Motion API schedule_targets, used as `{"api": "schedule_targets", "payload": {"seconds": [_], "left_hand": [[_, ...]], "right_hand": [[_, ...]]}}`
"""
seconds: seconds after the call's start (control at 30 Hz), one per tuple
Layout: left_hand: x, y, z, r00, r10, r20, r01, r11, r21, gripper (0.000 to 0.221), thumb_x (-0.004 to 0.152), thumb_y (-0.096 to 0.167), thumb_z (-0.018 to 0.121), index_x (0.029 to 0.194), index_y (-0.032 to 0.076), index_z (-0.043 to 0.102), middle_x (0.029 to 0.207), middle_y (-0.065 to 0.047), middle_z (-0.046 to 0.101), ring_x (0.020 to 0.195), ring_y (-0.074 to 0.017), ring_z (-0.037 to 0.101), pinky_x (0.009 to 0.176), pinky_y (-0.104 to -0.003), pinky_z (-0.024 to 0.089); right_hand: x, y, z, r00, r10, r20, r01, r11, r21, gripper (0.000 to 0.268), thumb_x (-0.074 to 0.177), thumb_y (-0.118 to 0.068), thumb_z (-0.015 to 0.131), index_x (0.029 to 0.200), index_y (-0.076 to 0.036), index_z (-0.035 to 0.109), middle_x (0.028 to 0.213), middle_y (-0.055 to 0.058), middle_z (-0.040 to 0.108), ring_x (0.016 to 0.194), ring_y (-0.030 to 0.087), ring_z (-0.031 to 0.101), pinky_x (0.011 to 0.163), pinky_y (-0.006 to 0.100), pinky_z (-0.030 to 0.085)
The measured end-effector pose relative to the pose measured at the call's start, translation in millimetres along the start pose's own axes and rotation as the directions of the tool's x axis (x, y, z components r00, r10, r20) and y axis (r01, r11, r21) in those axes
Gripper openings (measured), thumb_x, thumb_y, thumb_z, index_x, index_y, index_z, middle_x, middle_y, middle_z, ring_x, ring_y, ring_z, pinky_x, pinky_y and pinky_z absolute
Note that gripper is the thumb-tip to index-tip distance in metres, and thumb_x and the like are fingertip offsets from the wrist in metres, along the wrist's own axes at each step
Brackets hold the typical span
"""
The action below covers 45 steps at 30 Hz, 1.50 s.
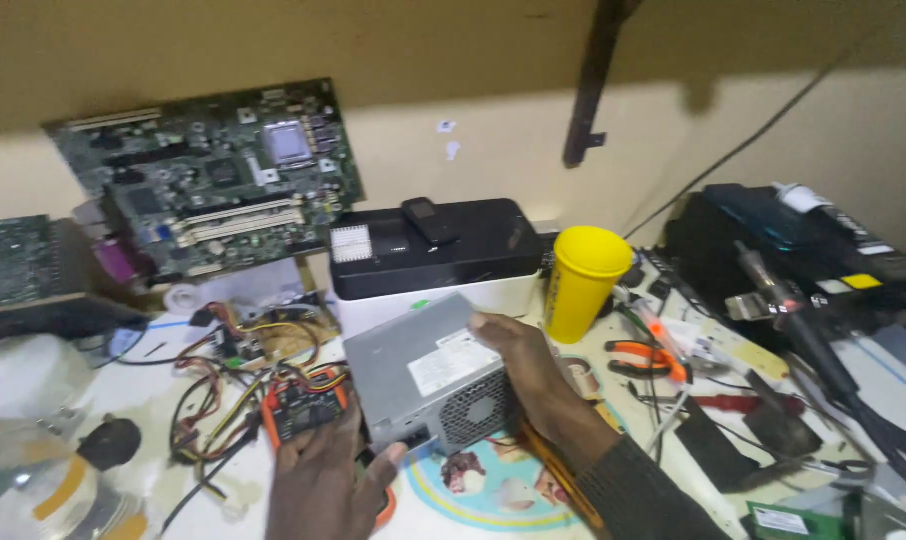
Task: The person is disassembling a computer power supply unit by removing screws with a screwdriver and prying the casing open.
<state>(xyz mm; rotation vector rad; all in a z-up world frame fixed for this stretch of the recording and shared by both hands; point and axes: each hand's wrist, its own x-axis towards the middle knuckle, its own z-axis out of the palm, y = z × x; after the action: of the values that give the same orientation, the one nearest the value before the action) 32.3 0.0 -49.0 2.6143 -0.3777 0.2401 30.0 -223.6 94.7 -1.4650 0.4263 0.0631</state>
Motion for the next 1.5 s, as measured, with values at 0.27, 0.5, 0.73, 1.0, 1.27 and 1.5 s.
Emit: {"api": "schedule_targets", "payload": {"seconds": [0.27, 0.5, 0.73, 1.0, 1.27, 1.5], "left_hand": [[7, 36, -31, 0.914, -0.334, 0.229, 0.33, 0.942, 0.055, 0.089, 0.08, 0.078, 0.037, 0.162, 0.042, 0.028, 0.128, 0.008, 0.07, 0.132, -0.0149, 0.053, 0.115, -0.032, 0.03], [-1, 45, -37, 0.925, -0.372, 0.076, 0.38, 0.91, -0.168, 0.089, 0.071, 0.071, 0.062, 0.151, 0.032, 0.051, 0.132, 0.004, 0.073, 0.136, -0.0175, 0.057, 0.119, -0.04, 0.04], [-31, 72, -43, 0.93, -0.32, -0.182, 0.25, 0.912, -0.325, 0.08, 0.068, 0.054, 0.074, 0.142, 0.025, 0.063, 0.142, 0.0, 0.065, 0.134, -0.0197, 0.057, 0.109, -0.037, 0.043], [-62, 110, -48, 0.844, -0.295, -0.448, -0.005, 0.83, -0.557, 0.024, 0.08, 0.023, 0.074, 0.103, 0.017, 0.077, 0.1, 0.0, 0.07, 0.076, -0.0128, 0.068, 0.072, -0.025, 0.059], [-64, 92, -38, 0.884, -0.464, 0.057, 0.343, 0.561, -0.753, 0.029, 0.077, 0.023, 0.079, 0.105, 0.021, 0.086, 0.079, 0.002, 0.076, 0.067, -0.0111, 0.065, 0.063, -0.025, 0.056], [-63, 81, -26, 0.9, -0.378, 0.217, 0.395, 0.496, -0.773, 0.035, 0.081, 0.024, 0.079, 0.116, 0.02, 0.084, 0.078, 0.001, 0.072, 0.071, -0.012, 0.059, 0.07, -0.027, 0.056]], "right_hand": [[-43, -8, -114, 0.864, -0.45, -0.227, 0.279, 0.803, -0.527, 0.024, 0.1, -0.033, 0.06, 0.087, -0.013, 0.066, 0.085, 0.006, 0.064, 0.075, 0.02, 0.061, 0.063, 0.036, 0.051], [-99, -10, -166, 0.682, -0.301, -0.666, -0.243, 0.767, -0.594, 0.021, 0.104, -0.028, 0.067, 0.11, -0.013, 0.08, 0.093, 0.015, 0.08, 0.061, 0.027, 0.06, 0.049, 0.037, 0.042], [-99, 18, -167, 0.788, -0.265, -0.556, -0.237, 0.703, -0.671, 0.024, 0.096, -0.017, 0.07, 0.117, -0.019, 0.083, 0.109, 0.004, 0.083, 0.06, 0.025, 0.079, 0.052, 0.036, 0.059], [-38, -8, -217, 0.917, -0.223, -0.331, -0.348, -0.039, -0.937, 0.026, 0.091, -0.015, 0.06, 0.11, -0.023, 0.077, 0.111, 0.004, 0.076, 0.102, 0.024, 0.072, 0.078, 0.04, 0.053], [-25, -2, -187, 0.961, -0.1, -0.256, -0.274, -0.295, -0.915, 0.013, 0.091, -0.027, 0.069, 0.101, -0.029, 0.077, 0.124, -0.006, 0.061, 0.11, 0.013, 0.06, 0.088, 0.031, 0.056], [13, 26, -235, 0.958, -0.047, -0.282, -0.283, -0.298, -0.912, 0.021, 0.101, -0.048, 0.055, 0.103, -0.034, 0.07, 0.102, -0.011, 0.078, 0.092, 0.005, 0.071, 0.078, 0.025, 0.053]]}}
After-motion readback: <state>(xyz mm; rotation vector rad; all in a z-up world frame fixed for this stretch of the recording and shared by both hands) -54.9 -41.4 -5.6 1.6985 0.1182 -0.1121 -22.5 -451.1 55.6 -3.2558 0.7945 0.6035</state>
